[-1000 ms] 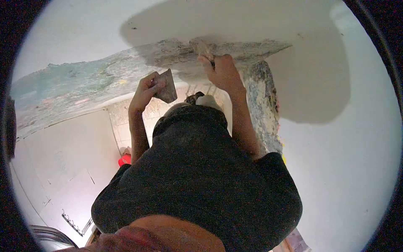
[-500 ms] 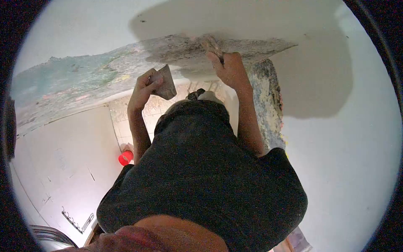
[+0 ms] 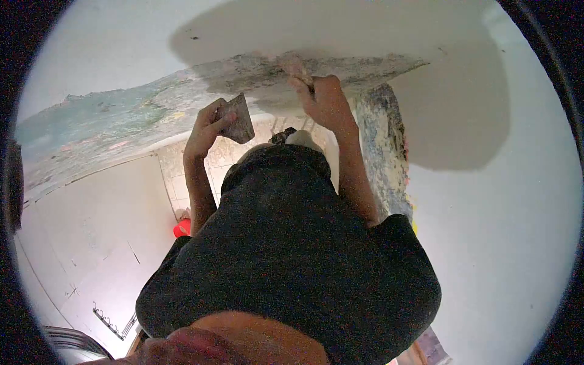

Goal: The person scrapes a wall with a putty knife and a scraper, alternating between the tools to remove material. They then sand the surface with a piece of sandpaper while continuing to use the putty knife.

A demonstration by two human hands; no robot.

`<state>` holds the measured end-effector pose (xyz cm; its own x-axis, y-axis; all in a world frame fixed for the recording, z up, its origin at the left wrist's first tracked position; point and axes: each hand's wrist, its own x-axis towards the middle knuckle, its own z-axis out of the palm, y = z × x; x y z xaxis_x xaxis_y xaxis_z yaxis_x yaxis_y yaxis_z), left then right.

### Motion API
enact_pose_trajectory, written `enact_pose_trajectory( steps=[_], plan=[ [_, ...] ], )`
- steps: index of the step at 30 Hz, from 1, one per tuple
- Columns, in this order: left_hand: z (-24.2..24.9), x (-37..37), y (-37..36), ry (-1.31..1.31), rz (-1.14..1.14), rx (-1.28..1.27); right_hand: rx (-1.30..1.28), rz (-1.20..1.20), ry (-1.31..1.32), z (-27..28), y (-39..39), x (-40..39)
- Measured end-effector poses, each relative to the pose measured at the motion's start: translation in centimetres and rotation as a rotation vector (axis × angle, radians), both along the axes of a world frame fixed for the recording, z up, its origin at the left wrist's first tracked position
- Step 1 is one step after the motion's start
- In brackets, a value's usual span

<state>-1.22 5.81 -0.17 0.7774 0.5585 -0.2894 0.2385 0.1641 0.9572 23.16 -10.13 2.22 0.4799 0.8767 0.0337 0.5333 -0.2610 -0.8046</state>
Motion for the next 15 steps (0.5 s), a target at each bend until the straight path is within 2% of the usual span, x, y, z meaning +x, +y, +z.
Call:
enact_pose_trajectory(
  steps=[3,7,9,12,15],
  plan=[
    [0.0,0.7,-0.6,0.022,-0.019,0.008,-0.123,-0.063,0.067,-0.2,-0.5,0.2],
    [-0.5,1.1,-0.6,0.088,-0.035,0.061,0.018,-0.025,0.023,0.9,-0.5,0.1],
    [-1.2,1.3,-0.8,0.069,-0.055,0.056,0.017,-0.003,-0.048,0.9,-0.3,0.3],
    [-1.6,1.0,-1.2,0.055,-0.058,0.058,-0.061,-0.052,0.02,-0.4,-0.8,0.6],
    [-1.1,0.9,-1.4,0.044,-0.041,0.019,0.002,-0.004,-0.018,0.2,0.0,0.4]
  ],
)
